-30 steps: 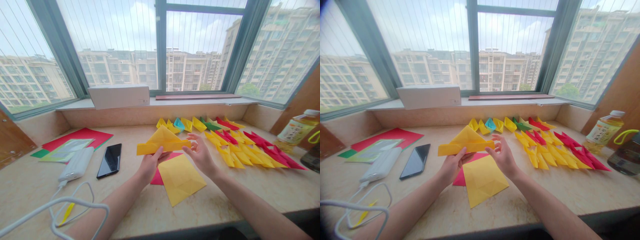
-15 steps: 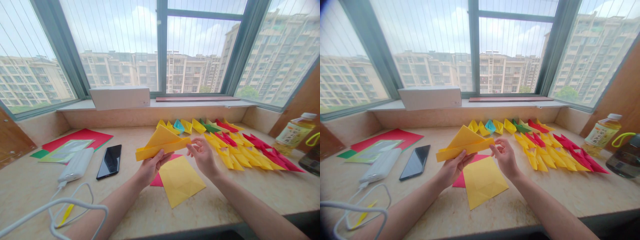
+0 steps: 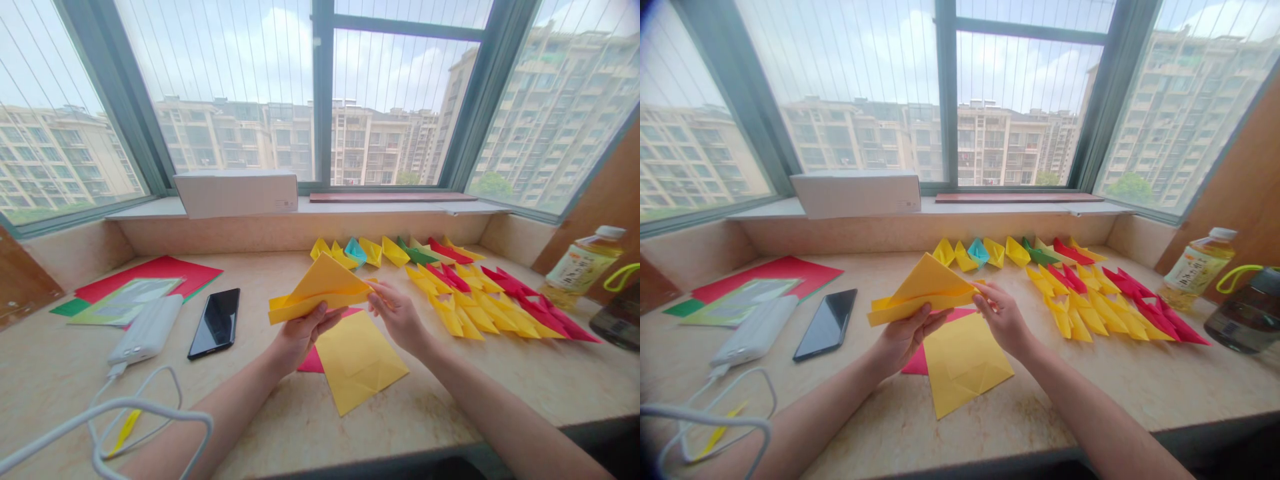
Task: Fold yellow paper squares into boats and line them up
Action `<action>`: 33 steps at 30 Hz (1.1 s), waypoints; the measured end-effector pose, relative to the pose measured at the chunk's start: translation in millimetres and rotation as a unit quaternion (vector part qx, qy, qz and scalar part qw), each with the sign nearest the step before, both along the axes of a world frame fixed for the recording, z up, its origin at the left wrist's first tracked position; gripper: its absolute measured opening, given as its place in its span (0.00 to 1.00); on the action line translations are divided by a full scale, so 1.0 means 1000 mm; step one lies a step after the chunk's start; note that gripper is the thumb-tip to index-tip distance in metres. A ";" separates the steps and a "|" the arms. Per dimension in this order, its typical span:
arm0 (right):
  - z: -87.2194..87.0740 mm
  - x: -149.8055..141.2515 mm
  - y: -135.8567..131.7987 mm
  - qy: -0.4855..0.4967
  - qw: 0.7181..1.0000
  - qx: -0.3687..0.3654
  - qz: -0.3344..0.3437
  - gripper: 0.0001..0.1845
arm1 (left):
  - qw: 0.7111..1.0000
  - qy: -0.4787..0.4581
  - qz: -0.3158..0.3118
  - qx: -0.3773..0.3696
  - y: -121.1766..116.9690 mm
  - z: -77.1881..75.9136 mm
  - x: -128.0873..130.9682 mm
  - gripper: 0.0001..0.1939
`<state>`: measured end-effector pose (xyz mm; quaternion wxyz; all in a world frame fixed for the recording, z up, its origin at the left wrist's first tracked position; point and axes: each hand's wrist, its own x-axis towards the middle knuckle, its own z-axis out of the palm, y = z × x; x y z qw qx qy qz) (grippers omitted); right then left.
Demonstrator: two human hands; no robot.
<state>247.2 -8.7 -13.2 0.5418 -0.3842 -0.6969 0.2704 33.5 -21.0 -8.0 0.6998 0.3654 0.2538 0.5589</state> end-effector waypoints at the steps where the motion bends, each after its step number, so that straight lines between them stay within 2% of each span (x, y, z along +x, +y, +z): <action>1: 0.001 0.001 0.000 -0.008 1.000 -0.003 0.009 0.18 | 1.000 0.003 -0.005 0.000 0.000 -0.001 -0.001 0.20; 7: 0.006 0.004 -0.002 -0.013 1.000 -0.015 0.024 0.19 | 0.999 0.033 -0.022 0.009 0.002 -0.004 -0.001 0.20; 10: 0.004 0.003 -0.001 0.013 0.999 -0.034 0.033 0.17 | 0.999 0.036 -0.017 0.027 0.002 -0.005 0.001 0.21; 12: 0.001 0.002 0.001 0.048 0.997 -0.048 0.030 0.21 | 0.999 0.034 -0.011 0.034 0.002 -0.004 0.003 0.20; 14: -0.002 0.002 0.003 0.089 0.994 -0.051 0.023 0.21 | 0.999 0.034 -0.008 0.035 0.001 -0.004 0.004 0.19; 16: -0.003 0.001 0.004 0.116 0.992 -0.049 0.012 0.16 | 0.999 0.037 -0.013 0.035 0.000 -0.003 0.005 0.20; 21: -0.004 0.001 0.007 0.129 0.990 -0.051 -0.031 0.15 | 0.997 0.049 -0.036 0.046 0.000 -0.005 0.004 0.21; 24: -0.003 0.003 0.007 0.123 0.989 -0.066 -0.040 0.16 | 0.995 0.058 -0.047 0.064 0.001 -0.010 0.002 0.20; 28: 0.000 0.008 0.006 0.064 0.995 -0.080 -0.019 0.16 | 0.996 0.050 -0.043 0.066 0.003 -0.014 -0.001 0.18; 31: 0.003 0.007 0.004 0.023 0.996 -0.089 0.009 0.18 | 0.996 0.049 -0.046 0.056 0.006 -0.013 -0.002 0.18; 33: 0.005 0.007 0.004 0.024 0.995 -0.094 0.005 0.19 | 0.996 0.062 -0.036 0.058 0.007 -0.012 -0.002 0.19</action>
